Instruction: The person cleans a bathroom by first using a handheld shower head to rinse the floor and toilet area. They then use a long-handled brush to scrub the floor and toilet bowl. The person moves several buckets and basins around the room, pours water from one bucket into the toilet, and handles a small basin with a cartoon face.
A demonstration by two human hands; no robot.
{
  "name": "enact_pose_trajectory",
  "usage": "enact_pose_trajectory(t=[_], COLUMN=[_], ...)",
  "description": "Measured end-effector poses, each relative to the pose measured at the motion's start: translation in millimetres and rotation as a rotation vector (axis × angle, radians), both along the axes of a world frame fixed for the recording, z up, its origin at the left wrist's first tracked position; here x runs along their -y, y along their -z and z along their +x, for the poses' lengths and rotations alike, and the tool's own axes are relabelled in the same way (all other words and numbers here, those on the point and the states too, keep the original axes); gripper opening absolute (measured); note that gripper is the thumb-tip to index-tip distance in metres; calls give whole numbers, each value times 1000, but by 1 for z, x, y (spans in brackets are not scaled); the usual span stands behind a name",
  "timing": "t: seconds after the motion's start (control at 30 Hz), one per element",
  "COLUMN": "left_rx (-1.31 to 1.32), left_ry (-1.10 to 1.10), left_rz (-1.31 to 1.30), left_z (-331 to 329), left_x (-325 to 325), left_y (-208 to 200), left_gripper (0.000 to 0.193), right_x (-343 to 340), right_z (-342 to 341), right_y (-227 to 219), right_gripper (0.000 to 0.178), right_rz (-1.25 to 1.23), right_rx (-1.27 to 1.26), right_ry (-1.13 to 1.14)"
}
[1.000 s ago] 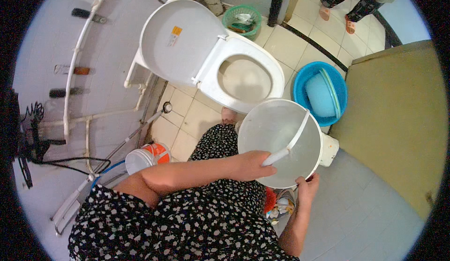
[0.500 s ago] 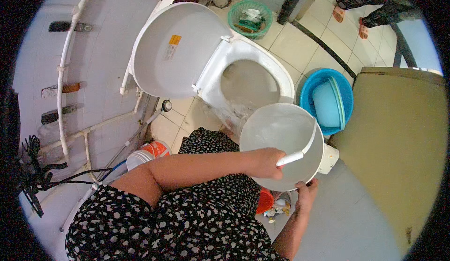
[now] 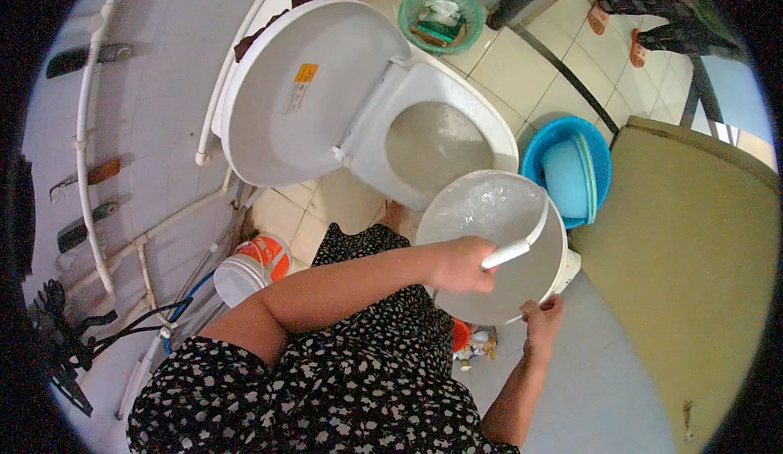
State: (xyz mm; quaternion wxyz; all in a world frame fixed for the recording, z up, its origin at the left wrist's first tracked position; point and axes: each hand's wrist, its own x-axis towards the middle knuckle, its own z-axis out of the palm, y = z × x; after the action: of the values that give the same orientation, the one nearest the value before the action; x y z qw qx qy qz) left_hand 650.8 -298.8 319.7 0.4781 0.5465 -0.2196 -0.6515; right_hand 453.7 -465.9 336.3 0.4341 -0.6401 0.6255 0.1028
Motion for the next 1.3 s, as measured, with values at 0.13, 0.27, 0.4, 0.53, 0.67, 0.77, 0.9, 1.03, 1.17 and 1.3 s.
enact_pose_trajectory(t=[0.13, 0.27, 0.4, 0.53, 0.67, 0.77, 0.9, 1.03, 1.17, 1.3], left_rx=[-38, -106, -120, -123, -150, -138, -108, -74, -64, -76], left_ry=[-42, -16, 8, -2, -24, -38, -33, -84, -96, -131], left_rz=[-12, 38, 39, 43, 59, 85, 81, 69, 72, 108], left_z=[12, 34, 45, 57, 67, 71, 83, 87, 93, 100], left_x=[-2, -4, -5, -4, -5, -6, -5, -6, -6, -9], left_y=[11, 8, 11, 15, 12, 14, 16, 24, 24, 23], left_gripper=[19, 19, 19, 19, 18, 18, 17, 18, 19, 21], right_x=[1, -2, 0, -15, -18, -18, -24, -28, -30, -38], right_z=[19, 44, 46, 72, 83, 76, 94, 111, 125, 137], right_y=[2, -3, -2, -10, -12, 0, -4, -4, -6, -4], right_gripper=[28, 30, 29, 30, 36, 31, 38, 38, 37, 38], right_rz=[-76, -92, -76, -74, -71, -182, -186, -170, -130, -138], right_rx=[-7, -87, -87, -59, -131, -101, -123, -93, -41, -38], right_ry=[-102, -138, -181, -204, -224, -316, -315, -336, -333, -382])
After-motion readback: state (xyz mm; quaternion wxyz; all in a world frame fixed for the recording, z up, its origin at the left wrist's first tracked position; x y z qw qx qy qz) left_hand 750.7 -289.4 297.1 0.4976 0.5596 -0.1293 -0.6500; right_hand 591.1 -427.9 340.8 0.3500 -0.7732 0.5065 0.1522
